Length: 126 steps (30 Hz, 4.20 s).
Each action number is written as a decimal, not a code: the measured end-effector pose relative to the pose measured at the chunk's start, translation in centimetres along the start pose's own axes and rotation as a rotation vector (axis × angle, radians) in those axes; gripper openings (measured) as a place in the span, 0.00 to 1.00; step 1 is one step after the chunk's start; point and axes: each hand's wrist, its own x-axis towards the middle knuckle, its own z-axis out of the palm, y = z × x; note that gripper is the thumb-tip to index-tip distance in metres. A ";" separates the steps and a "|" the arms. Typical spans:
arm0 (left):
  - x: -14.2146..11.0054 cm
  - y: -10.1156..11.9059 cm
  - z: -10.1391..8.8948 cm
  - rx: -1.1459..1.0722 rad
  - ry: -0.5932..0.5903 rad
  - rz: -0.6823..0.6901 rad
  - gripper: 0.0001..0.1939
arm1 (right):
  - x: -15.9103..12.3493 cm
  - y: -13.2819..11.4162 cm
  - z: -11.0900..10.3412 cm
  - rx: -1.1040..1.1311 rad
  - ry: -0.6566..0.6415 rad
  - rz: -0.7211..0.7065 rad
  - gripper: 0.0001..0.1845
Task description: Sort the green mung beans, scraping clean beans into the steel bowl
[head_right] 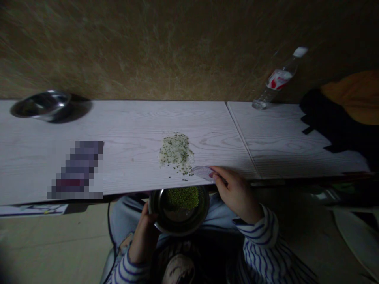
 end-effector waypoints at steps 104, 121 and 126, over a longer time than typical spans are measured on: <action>-0.3 0.2 -0.2 0.035 0.030 0.075 0.28 | 1.4 -1.6 0.8 -0.008 -0.099 -0.098 0.15; -0.3 0.2 -0.5 0.055 0.052 0.037 0.30 | 2.1 -2.0 1.2 -0.007 -0.076 -0.057 0.16; -0.4 0.2 -0.3 0.037 0.050 0.039 0.30 | 2.2 -2.2 1.7 -0.011 -0.076 -0.062 0.16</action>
